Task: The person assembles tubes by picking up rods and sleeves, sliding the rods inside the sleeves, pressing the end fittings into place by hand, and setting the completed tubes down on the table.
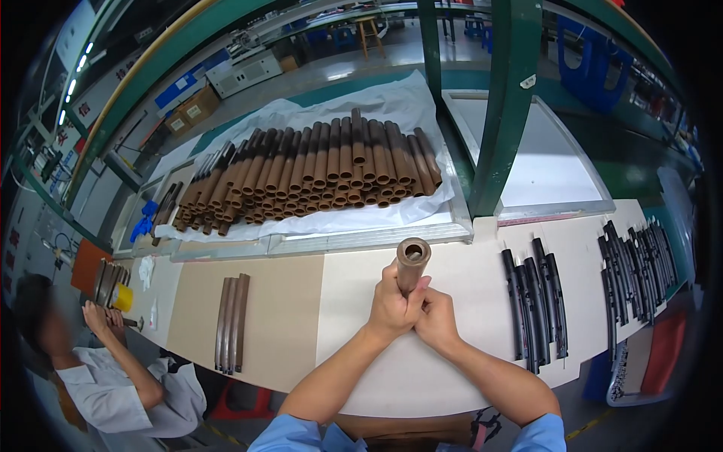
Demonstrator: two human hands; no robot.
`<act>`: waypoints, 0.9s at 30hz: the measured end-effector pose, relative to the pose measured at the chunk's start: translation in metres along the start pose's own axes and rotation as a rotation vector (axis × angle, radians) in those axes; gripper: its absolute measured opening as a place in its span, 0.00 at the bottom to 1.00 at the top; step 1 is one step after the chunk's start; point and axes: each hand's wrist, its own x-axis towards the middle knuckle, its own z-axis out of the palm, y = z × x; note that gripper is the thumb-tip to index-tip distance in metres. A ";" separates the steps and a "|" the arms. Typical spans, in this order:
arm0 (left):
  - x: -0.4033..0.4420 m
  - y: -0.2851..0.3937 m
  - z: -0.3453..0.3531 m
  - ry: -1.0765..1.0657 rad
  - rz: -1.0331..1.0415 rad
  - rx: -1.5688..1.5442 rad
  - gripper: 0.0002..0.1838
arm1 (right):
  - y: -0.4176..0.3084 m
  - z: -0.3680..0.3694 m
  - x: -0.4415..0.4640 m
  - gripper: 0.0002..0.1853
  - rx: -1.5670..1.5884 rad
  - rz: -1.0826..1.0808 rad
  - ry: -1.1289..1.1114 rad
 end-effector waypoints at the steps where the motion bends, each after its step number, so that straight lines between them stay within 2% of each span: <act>1: 0.000 -0.001 0.000 0.004 -0.001 -0.009 0.08 | 0.000 0.000 0.000 0.08 -0.001 -0.002 0.000; 7: 0.000 0.000 -0.001 -0.002 -0.055 -0.027 0.07 | 0.001 0.001 0.001 0.07 0.043 -0.032 0.010; 13: 0.005 -0.001 -0.004 0.023 -0.090 0.039 0.07 | 0.011 0.005 0.004 0.12 0.050 -0.086 0.051; 15: 0.018 0.015 -0.007 0.138 -0.240 -0.211 0.09 | 0.005 0.002 0.004 0.16 -0.072 -0.172 0.061; 16: 0.028 0.013 -0.017 0.116 -0.197 -0.317 0.12 | -0.008 0.000 0.004 0.18 -0.105 -0.279 0.072; 17: 0.033 0.009 -0.026 0.138 -0.267 -0.480 0.15 | -0.010 0.001 0.005 0.19 -0.155 -0.388 0.109; 18: 0.037 0.017 -0.030 0.250 -0.377 -0.666 0.14 | -0.022 -0.001 0.005 0.18 -0.213 -0.457 0.110; 22: 0.033 0.016 -0.043 0.158 -0.504 -1.130 0.15 | -0.030 -0.003 0.003 0.20 -0.194 -0.673 0.175; 27: 0.030 0.011 -0.035 0.183 -0.706 -1.361 0.16 | -0.028 -0.009 0.002 0.22 -0.155 -0.853 0.232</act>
